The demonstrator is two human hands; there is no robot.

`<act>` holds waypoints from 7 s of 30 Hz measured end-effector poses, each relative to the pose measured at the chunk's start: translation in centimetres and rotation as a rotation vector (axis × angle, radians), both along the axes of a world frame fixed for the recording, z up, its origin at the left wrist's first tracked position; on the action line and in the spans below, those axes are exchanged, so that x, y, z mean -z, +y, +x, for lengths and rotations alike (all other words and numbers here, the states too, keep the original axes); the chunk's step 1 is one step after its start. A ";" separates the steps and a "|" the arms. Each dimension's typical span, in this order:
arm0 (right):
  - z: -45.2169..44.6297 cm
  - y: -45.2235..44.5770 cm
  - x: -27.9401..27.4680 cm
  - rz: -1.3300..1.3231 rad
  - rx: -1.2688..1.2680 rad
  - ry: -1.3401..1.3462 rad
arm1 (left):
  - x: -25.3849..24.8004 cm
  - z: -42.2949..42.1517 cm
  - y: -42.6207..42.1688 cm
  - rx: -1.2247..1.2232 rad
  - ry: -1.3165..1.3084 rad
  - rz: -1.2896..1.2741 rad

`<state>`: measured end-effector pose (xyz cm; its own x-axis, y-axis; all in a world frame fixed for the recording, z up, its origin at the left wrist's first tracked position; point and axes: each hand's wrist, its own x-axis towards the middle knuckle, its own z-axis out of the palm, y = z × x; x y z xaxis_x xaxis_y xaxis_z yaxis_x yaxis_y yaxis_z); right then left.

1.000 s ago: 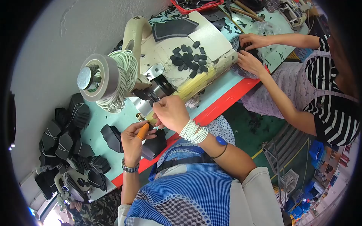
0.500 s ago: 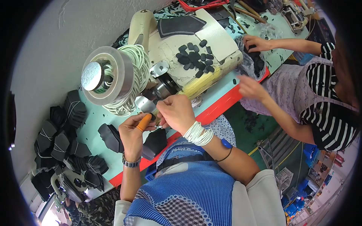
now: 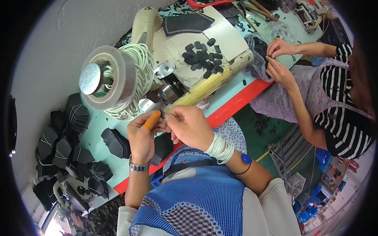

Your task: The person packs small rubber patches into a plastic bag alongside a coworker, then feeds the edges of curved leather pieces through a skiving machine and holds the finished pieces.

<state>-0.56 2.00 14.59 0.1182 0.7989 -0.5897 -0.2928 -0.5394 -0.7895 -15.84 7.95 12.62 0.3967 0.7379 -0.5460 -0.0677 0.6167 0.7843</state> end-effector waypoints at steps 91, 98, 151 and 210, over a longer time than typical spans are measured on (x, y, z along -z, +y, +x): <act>0.5 0.6 1.7 -0.013 0.136 0.097 | -0.9 -2.2 1.7 0.199 -0.070 -0.080; 0.3 2.1 1.1 -0.067 0.275 -0.074 | -0.1 -3.7 1.1 0.171 0.032 -0.079; -0.3 -1.8 0.1 0.178 0.033 -0.132 | 0.7 -1.1 -0.5 -0.023 -0.377 -0.440; 16.7 -10.2 16.5 0.071 0.355 -0.861 | 15.4 21.9 -8.6 0.669 0.591 1.030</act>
<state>16.12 -8.20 -1.95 0.7358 0.6633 -0.1369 0.2701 -0.4728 -0.8388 6.11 -0.61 -2.74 0.7370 0.6711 -0.0812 0.5137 -0.4780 0.7124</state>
